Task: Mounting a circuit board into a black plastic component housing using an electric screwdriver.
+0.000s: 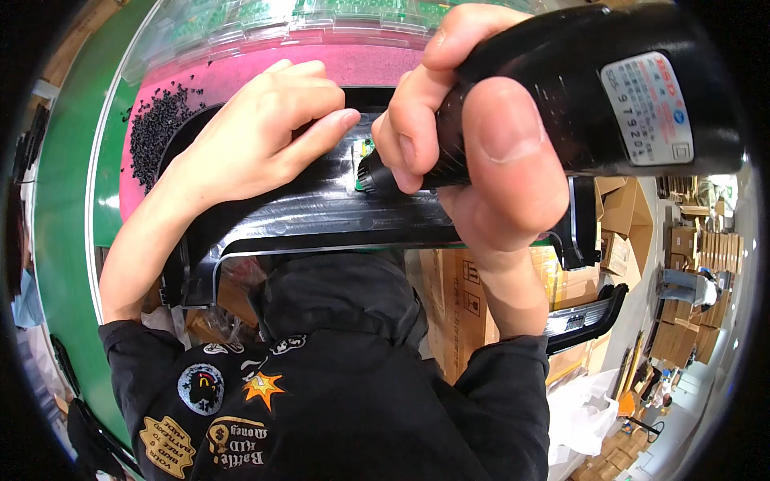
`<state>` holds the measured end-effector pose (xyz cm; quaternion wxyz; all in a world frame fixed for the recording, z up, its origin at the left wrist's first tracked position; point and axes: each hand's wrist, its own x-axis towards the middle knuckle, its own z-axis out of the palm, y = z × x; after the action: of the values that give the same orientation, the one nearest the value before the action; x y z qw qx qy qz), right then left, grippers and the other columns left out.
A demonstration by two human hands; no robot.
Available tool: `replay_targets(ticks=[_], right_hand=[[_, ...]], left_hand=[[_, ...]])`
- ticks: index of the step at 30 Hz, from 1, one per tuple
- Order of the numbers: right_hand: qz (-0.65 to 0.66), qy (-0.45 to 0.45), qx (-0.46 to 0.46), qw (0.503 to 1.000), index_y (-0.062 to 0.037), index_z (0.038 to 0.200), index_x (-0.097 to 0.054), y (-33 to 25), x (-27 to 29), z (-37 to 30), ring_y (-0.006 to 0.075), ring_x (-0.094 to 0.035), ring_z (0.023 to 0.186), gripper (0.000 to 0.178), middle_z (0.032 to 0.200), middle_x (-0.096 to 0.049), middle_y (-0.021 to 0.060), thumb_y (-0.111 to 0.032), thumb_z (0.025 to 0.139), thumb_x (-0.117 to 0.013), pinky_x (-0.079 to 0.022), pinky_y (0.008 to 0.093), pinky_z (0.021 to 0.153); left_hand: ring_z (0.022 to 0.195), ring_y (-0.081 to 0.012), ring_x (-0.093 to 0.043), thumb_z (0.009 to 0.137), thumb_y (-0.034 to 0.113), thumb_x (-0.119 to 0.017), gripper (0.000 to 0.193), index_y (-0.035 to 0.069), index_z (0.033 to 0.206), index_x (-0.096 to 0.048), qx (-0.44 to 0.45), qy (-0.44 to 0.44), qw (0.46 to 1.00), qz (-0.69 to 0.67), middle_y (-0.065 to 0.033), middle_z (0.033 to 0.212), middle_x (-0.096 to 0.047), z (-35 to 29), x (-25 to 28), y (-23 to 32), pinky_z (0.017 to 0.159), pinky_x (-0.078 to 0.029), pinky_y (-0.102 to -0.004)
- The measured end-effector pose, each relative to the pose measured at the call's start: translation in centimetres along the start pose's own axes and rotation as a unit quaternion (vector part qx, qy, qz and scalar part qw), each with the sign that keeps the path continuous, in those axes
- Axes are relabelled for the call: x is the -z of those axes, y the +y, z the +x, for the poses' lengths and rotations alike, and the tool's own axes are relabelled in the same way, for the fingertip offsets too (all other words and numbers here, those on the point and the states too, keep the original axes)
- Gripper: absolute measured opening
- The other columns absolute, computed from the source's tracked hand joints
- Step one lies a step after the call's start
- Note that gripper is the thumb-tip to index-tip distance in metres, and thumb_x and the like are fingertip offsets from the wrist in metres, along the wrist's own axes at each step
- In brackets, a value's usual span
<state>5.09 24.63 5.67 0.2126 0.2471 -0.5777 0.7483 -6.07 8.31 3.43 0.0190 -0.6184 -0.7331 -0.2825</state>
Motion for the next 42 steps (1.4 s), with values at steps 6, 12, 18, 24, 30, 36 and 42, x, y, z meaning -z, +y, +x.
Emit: replay_targets(ticks=[6,12,18,24,30,36,42], right_hand=[[0.009,-0.054,-0.027,0.998,-0.0046,0.108,-0.047,0.7,-0.1,0.5,0.0101,-0.043,0.046,0.051,0.064,-0.049,0.0018,-0.051,0.088,-0.055,-0.038,0.0281,0.05],[0.001,-0.082,-0.062,0.995,-0.0032,0.108,-0.047,1.1,-0.1,0.9,0.0095,-0.042,0.045,0.056,0.063,-0.048,0.001,-0.054,0.087,-0.056,-0.037,0.0265,0.047],[0.009,-0.084,-0.043,0.995,-0.0019,0.108,-0.047,1.0,-0.5,0.9,0.009,-0.041,0.045,0.06,0.062,-0.047,0.0008,-0.057,0.086,-0.057,-0.036,0.0255,0.045],[0.046,-0.087,-0.021,0.995,-0.0003,0.108,-0.046,1.3,-0.7,0.9,0.009,-0.041,0.045,0.061,0.061,-0.048,0.0019,-0.056,0.086,-0.057,-0.036,0.0261,0.044],[0.025,-0.15,0.041,0.988,-0.0039,0.117,-0.048,0.2,0.9,1.1,0.0104,-0.046,0.05,0.062,0.069,-0.051,0.0003,-0.057,0.087,-0.056,-0.039,0.0285,0.052],[0.028,-0.08,0.094,0.992,-0.0068,0.114,-0.051,-2.4,1.4,0.8,0.0087,-0.049,0.053,0.061,0.072,-0.051,-0.0024,-0.055,0.078,-0.063,-0.041,0.0269,0.058],[0.029,-0.005,0.125,0.992,-0.0057,0.113,-0.05,-3.3,1.6,-0.4,0.0086,-0.049,0.054,0.06,0.072,-0.051,-0.0024,-0.052,0.078,-0.065,-0.041,0.0269,0.058]], left_hand=[[0.083,-0.0296,-0.053,0.086,0.014,-0.06,0.013,0.002,0.086,-0.056,-0.008,0.035,0.999,-0.02,-0.0107,0.079,-0.052,-0.6,-0.6,-0.3,0.076,-0.042,-0.04],[0.09,-0.0249,-0.058,0.083,0.016,-0.062,0.013,0.003,0.084,-0.063,-0.024,0.046,0.999,0.011,-0.0074,0.083,-0.063,-0.8,-0.8,-0.7,0.08,-0.045,-0.038],[0.089,-0.0241,-0.059,0.083,0.017,-0.063,0.013,0.004,0.082,-0.065,-0.022,0.011,1.0,0.014,-0.0064,0.08,-0.063,-0.8,-0.4,-0.4,0.08,-0.045,-0.0371],[0.087,-0.0215,-0.058,0.08,0.019,-0.068,0.013,0.006,0.081,-0.067,-0.031,-0.015,0.999,0.033,-0.0037,0.077,-0.063,-0.8,-0.7,-0.6,0.079,-0.045,-0.036],[0.084,-0.0241,-0.055,0.075,0.014,-0.072,0.016,0.007,0.089,-0.067,-0.008,-0.084,0.996,0.035,-0.0041,0.084,-0.063,-0.5,-0.1,-0.3,0.077,-0.043,-0.0378],[0.083,-0.0246,-0.054,0.078,0.013,-0.07,0.014,0.003,0.085,-0.062,-0.107,-0.004,0.992,-0.072,-0.0063,0.08,-0.059,-0.1,-0.7,-0.3,0.073,-0.041,-0.0365],[0.077,-0.0255,-0.057,0.075,0.005,-0.072,0.015,0.001,0.084,-0.061,-0.099,0.011,0.988,-0.114,-0.0077,0.081,-0.061,0.0,-0.3,0.3,0.069,-0.041,-0.0345]])
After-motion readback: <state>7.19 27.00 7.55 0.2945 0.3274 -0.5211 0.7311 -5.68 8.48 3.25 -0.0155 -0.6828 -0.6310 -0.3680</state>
